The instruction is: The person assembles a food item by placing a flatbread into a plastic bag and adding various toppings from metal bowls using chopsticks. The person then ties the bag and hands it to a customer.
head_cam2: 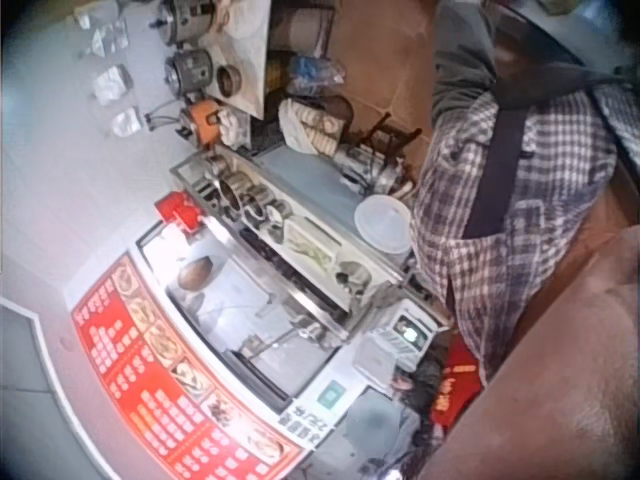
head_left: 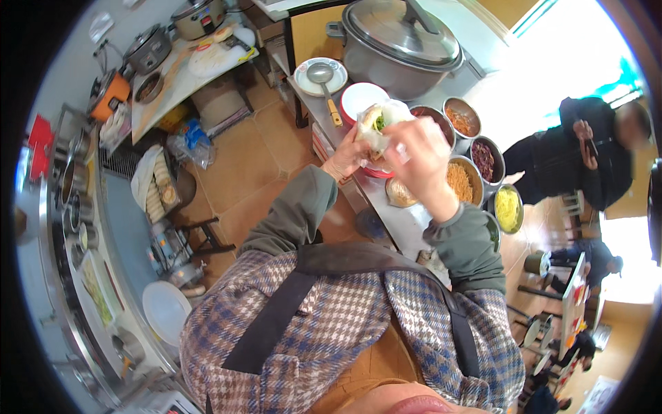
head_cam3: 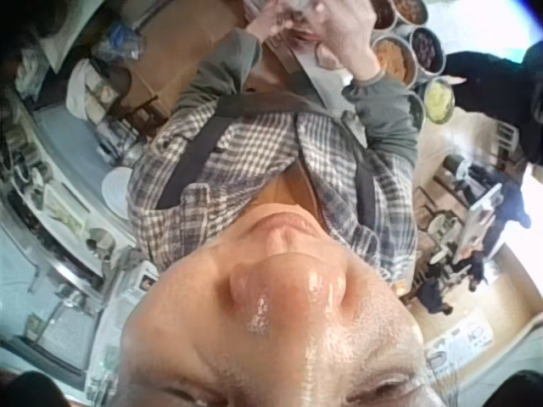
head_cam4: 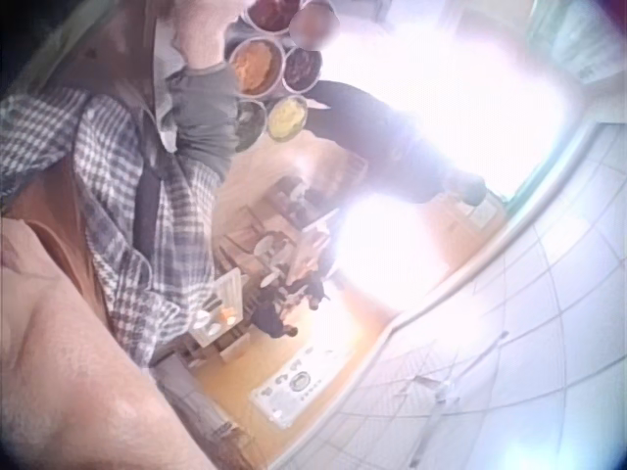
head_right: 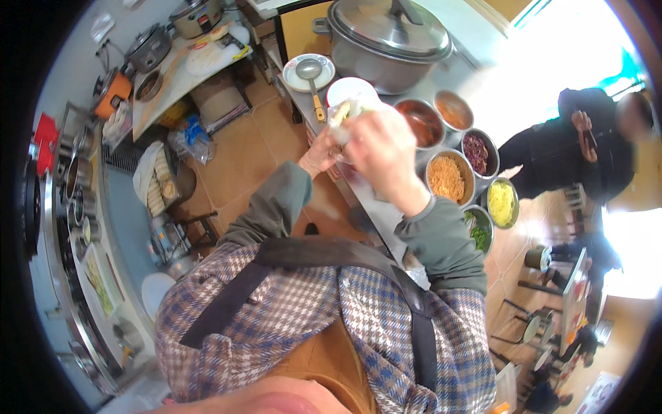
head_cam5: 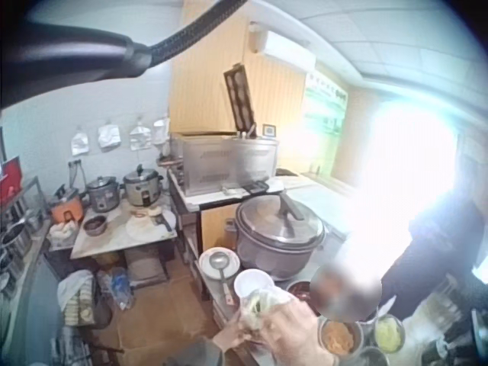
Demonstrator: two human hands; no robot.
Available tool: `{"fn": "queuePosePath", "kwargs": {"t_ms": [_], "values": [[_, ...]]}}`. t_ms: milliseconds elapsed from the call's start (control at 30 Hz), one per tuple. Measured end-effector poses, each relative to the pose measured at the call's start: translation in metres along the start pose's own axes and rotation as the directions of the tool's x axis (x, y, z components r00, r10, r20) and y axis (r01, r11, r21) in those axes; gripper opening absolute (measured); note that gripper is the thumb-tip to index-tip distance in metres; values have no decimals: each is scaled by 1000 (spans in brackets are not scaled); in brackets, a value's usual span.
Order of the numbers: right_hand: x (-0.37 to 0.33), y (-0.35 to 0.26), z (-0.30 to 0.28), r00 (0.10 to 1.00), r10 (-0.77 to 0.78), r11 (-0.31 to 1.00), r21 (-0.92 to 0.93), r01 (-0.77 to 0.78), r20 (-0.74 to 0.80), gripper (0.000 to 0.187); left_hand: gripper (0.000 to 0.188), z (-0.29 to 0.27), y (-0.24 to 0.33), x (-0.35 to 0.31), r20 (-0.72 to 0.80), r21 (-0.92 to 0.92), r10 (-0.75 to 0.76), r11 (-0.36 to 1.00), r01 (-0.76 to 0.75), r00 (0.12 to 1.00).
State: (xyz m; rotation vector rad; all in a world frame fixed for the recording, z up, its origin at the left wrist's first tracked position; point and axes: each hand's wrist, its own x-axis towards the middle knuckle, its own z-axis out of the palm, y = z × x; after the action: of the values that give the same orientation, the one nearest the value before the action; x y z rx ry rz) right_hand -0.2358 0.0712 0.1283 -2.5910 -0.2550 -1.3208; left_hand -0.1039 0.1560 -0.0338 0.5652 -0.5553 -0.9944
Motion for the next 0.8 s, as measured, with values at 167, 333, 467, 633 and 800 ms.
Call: {"fn": "queuePosePath", "kwargs": {"t_ms": [167,333,467,633,800], "values": [[22,55,-9,717,664,373,737,-564,212,6,115,-11,17,30,136,53,58,996,-66,989],[25,110,-4,740,563,563,485,-669,367,15,125,-27,11,67,139,570,69,810,-137,988],[7,151,0,692,529,604,355,-714,491,11,130,-30,18,70,161,948,-9,281,-152,987],[-24,196,0,647,447,384,520,-763,618,11,97,-13,39,101,220,956,-33,207,-209,975],[-44,228,-5,631,423,241,590,-770,651,13,46,6,26,178,338,621,-397,775,115,853]]}}
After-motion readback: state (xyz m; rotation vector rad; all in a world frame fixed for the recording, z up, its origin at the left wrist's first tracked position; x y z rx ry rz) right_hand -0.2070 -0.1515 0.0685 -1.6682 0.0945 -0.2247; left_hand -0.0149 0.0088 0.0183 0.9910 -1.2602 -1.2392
